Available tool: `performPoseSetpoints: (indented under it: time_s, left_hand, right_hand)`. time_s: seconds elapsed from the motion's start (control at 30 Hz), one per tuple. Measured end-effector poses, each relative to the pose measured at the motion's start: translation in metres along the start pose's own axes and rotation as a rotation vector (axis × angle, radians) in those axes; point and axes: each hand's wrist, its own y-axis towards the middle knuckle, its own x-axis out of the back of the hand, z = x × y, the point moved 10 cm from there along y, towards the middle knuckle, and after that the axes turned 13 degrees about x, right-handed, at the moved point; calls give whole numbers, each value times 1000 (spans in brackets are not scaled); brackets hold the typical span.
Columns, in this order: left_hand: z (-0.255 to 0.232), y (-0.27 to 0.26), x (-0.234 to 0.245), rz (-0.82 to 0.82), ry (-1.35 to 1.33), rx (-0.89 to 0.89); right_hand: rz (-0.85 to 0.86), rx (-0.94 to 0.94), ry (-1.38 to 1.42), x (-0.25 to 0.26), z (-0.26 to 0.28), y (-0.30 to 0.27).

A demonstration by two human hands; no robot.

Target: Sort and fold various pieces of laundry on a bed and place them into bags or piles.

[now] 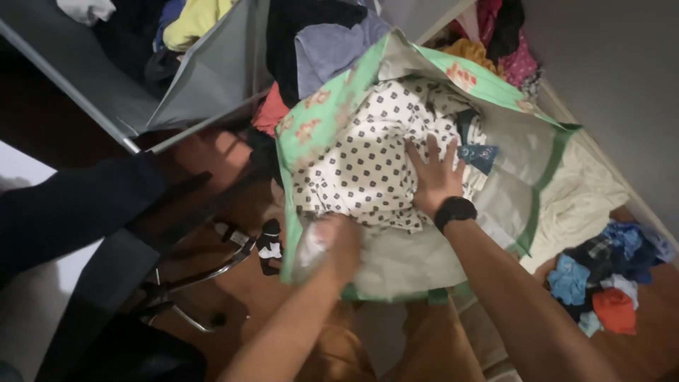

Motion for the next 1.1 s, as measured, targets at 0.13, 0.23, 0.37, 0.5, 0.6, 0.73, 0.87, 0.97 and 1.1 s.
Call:
performPoseSetpoints:
  time_s: [0.13, 0.23, 0.37, 0.5, 0.6, 0.73, 0.87, 0.97, 1.1]
  left_hand:
    - [17, 85, -61, -41, 10, -40]
    - [11, 120, -35, -127, 10, -76]
    - [19, 114, -8, -195, 9, -121]
    - [40, 9, 30, -306, -10, -128]
    - [35, -181, 78, 48, -44, -543]
    - [38, -229, 59, -489, -527, -643]
    - [55, -197, 33, -805, -358, -427]
    - [32, -199, -1, -479, -450, -676]
    - [39, -223, 12, -588, -489, -747]
  right_hand:
    - [-3, -7, 53, -11, -6, 7]
    - [-48, 2, 25, -22, -15, 23]
    - [-3, -7, -17, -12, 1, 23]
    - [-288, 60, -389, -57, 14, 18]
    - [-363, 167, -488, -35, 50, -1]
    - [-35, 483, -254, 45, 128, -33]
    - [230, 764, -213, -4, 161, -25]
    - [191, 820, -390, -76, 147, 5]
    - [236, 673, 681, -158, 116, 92]
